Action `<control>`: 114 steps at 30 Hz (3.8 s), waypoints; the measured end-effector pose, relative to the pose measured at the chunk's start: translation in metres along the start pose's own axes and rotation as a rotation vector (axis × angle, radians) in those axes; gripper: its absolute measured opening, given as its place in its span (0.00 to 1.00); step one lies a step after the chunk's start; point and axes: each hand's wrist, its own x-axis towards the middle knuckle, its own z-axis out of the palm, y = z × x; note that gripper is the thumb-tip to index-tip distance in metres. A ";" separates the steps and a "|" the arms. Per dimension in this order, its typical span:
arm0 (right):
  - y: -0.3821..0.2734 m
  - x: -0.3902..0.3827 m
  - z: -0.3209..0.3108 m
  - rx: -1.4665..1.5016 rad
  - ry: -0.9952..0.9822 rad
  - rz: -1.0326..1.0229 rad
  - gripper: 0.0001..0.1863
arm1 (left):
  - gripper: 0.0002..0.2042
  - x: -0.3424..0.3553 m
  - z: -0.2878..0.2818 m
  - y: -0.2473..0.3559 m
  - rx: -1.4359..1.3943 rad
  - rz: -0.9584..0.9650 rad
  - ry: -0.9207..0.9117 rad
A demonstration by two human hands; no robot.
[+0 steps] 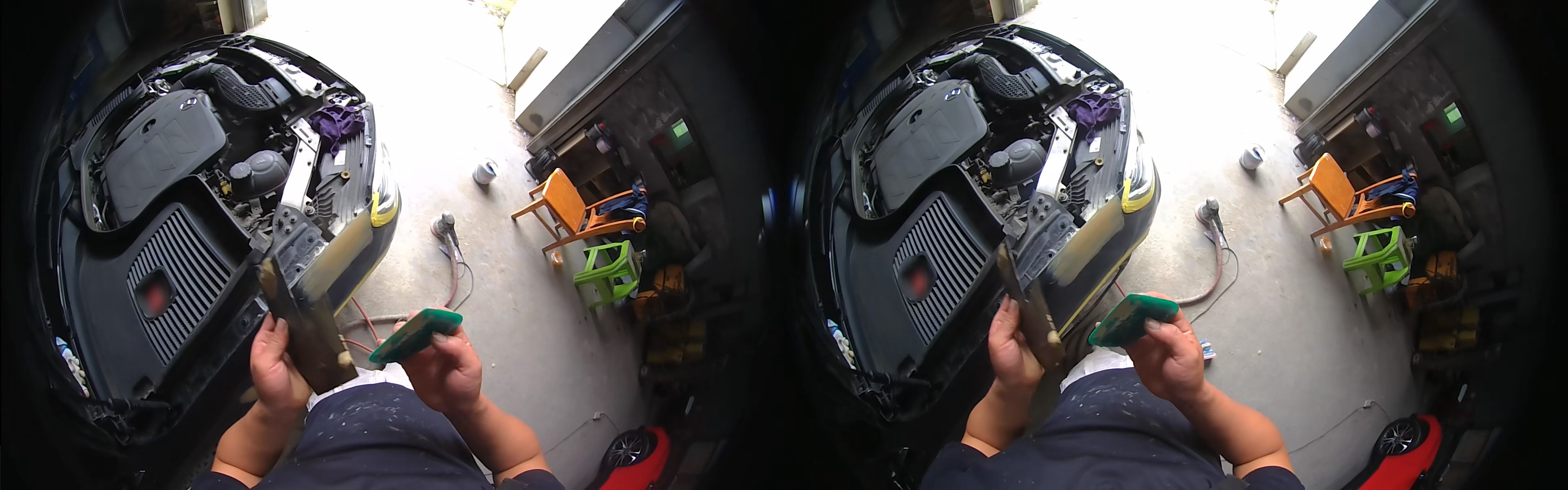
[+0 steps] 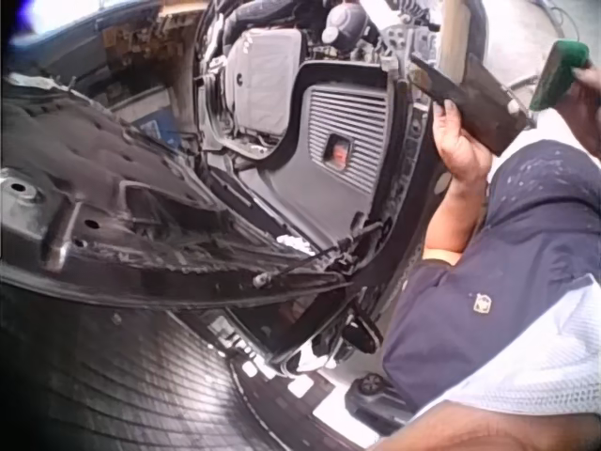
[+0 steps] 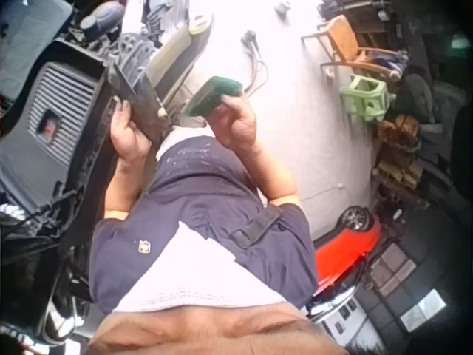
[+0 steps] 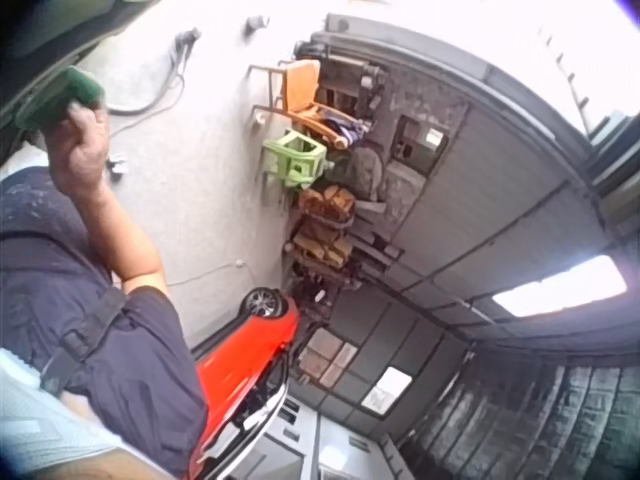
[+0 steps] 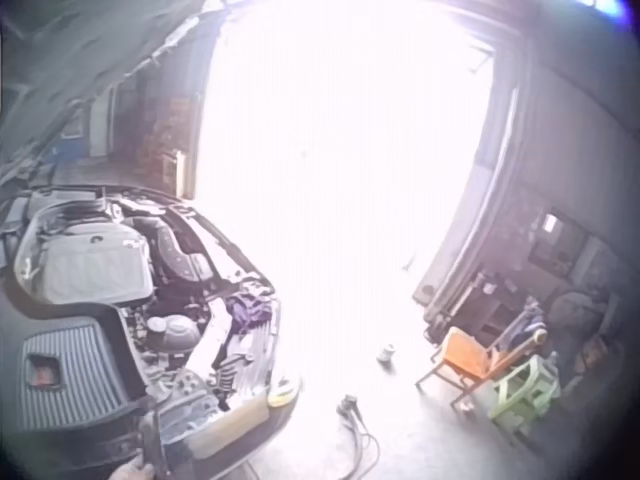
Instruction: The person applies body filler to the front bumper of a black car using a metal spreader, then smooths the surface with a green plastic tool. The person works on multiple sections of the bumper, including near the grille and wheel arch, while the hood remains open.
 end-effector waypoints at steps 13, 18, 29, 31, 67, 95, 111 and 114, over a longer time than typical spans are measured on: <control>0.014 -0.001 -0.002 -0.088 -0.048 -0.174 0.21 | 0.15 0.003 0.001 -0.011 0.084 0.234 0.000; 0.018 -0.004 -0.004 -0.865 -0.150 -0.244 0.20 | 0.16 0.005 -0.003 -0.016 0.106 0.375 -0.003; 0.010 0.023 0.016 -1.534 -0.189 -1.060 0.25 | 0.23 -0.001 -0.021 -0.032 0.467 1.000 -0.044; 0.013 0.026 0.016 -1.531 -0.171 -1.068 0.27 | 0.19 -0.009 -0.025 -0.026 0.977 1.038 0.073; 0.037 0.288 -0.192 -1.375 0.200 -0.348 0.15 | 0.18 0.061 -0.109 0.017 0.334 0.110 0.292; 0.056 0.298 -0.174 -1.633 0.238 -0.477 0.19 | 0.17 0.067 -0.104 0.017 0.348 0.060 0.321; 0.146 0.209 -0.124 -1.628 0.191 -0.487 0.21 | 0.19 0.052 -0.117 0.041 0.332 0.124 0.329; 0.165 0.192 -0.112 -1.634 0.179 -0.473 0.21 | 0.19 0.048 -0.119 0.042 0.332 0.127 0.352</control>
